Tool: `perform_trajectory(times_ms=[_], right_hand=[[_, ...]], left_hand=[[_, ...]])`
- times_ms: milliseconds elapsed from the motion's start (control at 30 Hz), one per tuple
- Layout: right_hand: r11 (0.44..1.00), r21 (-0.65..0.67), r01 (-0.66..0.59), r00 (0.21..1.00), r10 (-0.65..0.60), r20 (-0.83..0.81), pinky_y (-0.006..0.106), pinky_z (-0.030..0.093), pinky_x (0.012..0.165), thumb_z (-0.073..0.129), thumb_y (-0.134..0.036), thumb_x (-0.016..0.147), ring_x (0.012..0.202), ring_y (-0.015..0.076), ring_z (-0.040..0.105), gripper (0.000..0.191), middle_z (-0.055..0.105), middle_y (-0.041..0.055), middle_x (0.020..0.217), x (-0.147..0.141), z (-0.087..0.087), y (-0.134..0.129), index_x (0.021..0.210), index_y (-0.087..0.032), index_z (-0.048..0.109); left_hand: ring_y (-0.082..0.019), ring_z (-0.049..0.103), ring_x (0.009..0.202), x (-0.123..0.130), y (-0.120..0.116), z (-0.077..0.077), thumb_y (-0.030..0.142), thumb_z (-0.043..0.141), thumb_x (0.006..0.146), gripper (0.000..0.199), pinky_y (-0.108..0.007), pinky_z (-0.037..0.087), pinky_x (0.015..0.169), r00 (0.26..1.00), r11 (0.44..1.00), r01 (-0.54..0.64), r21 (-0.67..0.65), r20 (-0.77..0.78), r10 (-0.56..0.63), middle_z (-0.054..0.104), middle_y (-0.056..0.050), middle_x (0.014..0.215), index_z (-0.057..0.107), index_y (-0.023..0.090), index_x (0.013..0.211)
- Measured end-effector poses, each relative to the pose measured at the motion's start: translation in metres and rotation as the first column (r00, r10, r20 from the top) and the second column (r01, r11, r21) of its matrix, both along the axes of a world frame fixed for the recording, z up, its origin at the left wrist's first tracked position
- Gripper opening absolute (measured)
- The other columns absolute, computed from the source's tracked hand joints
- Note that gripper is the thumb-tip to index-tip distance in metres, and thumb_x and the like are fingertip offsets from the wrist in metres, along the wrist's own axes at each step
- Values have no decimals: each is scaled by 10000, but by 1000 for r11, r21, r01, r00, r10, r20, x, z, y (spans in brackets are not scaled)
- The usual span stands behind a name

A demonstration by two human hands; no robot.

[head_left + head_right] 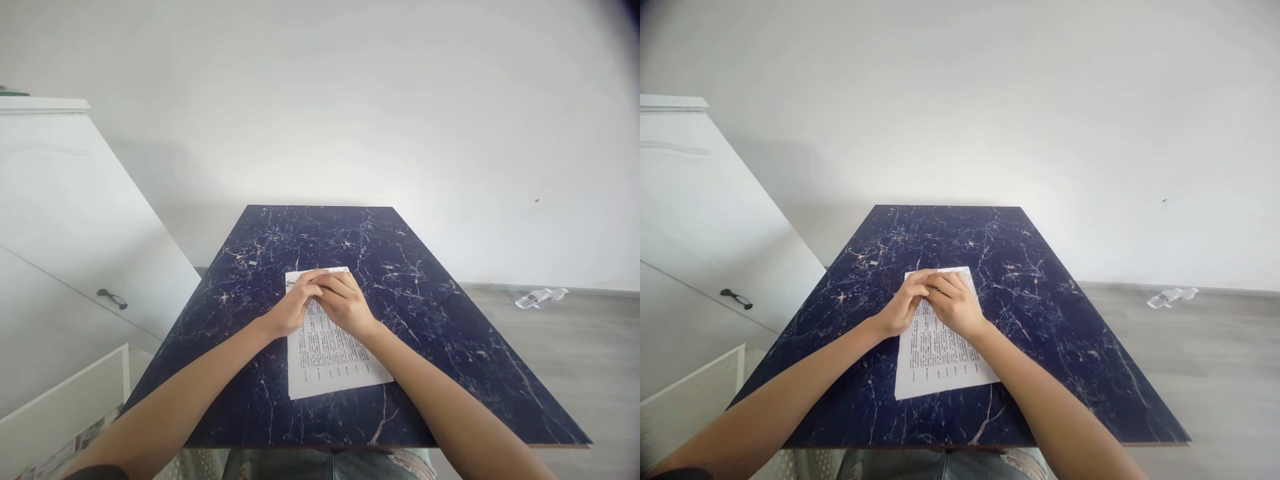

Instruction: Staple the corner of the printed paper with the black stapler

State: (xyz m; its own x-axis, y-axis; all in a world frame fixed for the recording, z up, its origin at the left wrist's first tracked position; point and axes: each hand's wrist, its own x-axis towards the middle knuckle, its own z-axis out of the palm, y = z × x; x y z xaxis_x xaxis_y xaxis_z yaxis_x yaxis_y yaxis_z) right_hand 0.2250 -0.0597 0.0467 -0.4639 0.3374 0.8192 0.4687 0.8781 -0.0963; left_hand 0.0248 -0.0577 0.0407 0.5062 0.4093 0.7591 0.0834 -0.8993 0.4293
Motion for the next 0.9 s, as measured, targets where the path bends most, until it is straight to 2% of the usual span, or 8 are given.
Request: perform_trajectory(times_ms=[233, 300, 367, 467, 533, 567, 667, 900], right_hand=[[991, 127, 32, 990, -49, 132, 397, 486, 841, 609, -67, 986, 1023, 219, 644, 202, 755, 46, 1225, 6, 1, -2, 1035, -230, 718], [991, 105, 83, 990, -94, 104, 398, 482, 847, 608, -98, 997, 995, 218, 642, 207, 761, 52, 1187, 14, 4, 7, 1086, -236, 733], [979, -1, 206, 979, -206, 10, 405, 487, 862, 608, -156, 1008, 974, 231, 635, 192, 768, 62, 1110, 31, 4, 24, 1096, -241, 756], [841, -328, 430, 869, -484, -101, 417, 508, 908, 643, -271, 975, 993, 266, 645, 177, 771, 101, 1036, 79, -2, 61, 1031, -207, 798], [597, -606, 526, 719, -693, -58, 403, 519, 906, 673, -305, 908, 924, 266, 685, 192, 790, 99, 987, 119, -11, 83, 977, -202, 820], [527, -654, 543, 671, -740, -39, 413, 528, 872, 648, -313, 900, 864, 278, 700, 226, 793, 116, 916, 138, -17, 92, 941, -180, 826], [419, -715, 560, 586, -810, -16, 422, 542, 814, 636, -371, 852, 818, 316, 729, 288, 791, 139, 807, 181, -32, 105, 840, -160, 831], [377, -746, 549, 564, -826, -2, 384, 558, 792, 738, -389, 710, 772, 288, 738, 220, 789, 82, 746, 193, -50, 111, 784, -201, 825]], left_hand=[[-274, 468, 1478, 5, -5, 3, 80, 422, 1040, 364, -574, 490, 1147, 997, 991, -34, 129, -70, 44, 459, -177, 1575, 448, 247, 1363], [-284, 529, 1422, -9, 6, 5, 101, 481, 1019, 351, -579, 494, 1137, 984, 960, -141, 241, -70, 162, 538, -172, 1509, 476, 237, 1343], [-268, 615, 1299, -34, 24, 4, 99, 500, 1000, 297, -545, 514, 1108, 916, 876, -379, 298, -11, 400, 659, -129, 1345, 554, 235, 1258], [-285, 644, 1239, -85, 56, -1, 99, 449, 991, 286, -529, 486, 1130, 644, 670, -712, 209, -186, 742, 706, -121, 1217, 675, 205, 1129], [-357, 564, 1363, -117, 73, -9, 169, 504, 974, 352, -559, 454, 1156, 441, 519, -843, 143, -370, 818, 586, -193, 1446, 672, 165, 1283], [-390, 528, 1402, -130, 79, -14, 227, 536, 971, 419, -587, 450, 1153, 376, 472, -875, 109, -461, 804, 510, -209, 1541, 640, 163, 1372], [-366, 521, 1419, -151, 89, -25, 287, 491, 997, 446, -584, 427, 1176, 355, 489, -871, 55, -618, 702, 559, -138, 1539, 654, 229, 1408], [-341, 679, 1099, -152, 89, -24, 169, 474, 934, 370, -493, 539, 1013, 363, 480, -876, 52, -585, 725, 744, -137, 1160, 791, 201, 1122]])
